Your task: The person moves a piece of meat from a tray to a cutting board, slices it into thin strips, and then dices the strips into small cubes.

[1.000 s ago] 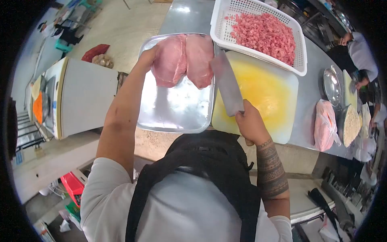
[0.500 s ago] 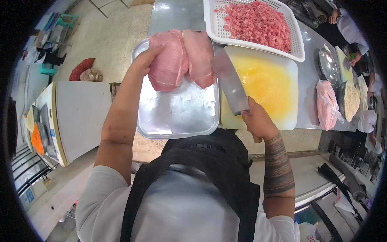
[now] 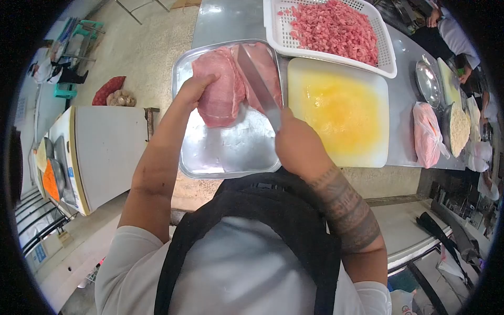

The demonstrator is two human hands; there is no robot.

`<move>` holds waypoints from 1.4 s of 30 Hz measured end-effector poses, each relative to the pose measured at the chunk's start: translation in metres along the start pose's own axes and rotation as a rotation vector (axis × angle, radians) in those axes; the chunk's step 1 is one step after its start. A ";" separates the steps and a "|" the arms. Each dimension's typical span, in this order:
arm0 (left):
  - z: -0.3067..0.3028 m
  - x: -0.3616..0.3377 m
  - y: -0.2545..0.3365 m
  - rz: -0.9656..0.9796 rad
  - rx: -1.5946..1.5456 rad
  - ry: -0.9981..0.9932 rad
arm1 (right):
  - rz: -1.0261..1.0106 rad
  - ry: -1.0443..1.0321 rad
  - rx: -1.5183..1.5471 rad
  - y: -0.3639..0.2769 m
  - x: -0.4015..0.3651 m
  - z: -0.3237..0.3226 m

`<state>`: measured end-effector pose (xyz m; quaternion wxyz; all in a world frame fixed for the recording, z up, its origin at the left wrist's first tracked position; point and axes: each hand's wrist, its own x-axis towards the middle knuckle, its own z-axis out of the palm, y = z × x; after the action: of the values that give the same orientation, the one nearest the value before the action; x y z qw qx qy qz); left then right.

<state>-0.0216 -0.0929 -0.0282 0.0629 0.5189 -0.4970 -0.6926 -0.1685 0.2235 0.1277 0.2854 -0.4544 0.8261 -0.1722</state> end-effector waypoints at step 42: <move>0.037 -0.067 0.051 0.084 0.828 0.388 | -0.078 0.124 0.169 -0.004 0.126 0.117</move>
<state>-0.0420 -0.0554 0.0530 -0.0299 0.6000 -0.7316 -0.3224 -0.1460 0.1119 -0.0007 0.2643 -0.4491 0.8063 -0.2799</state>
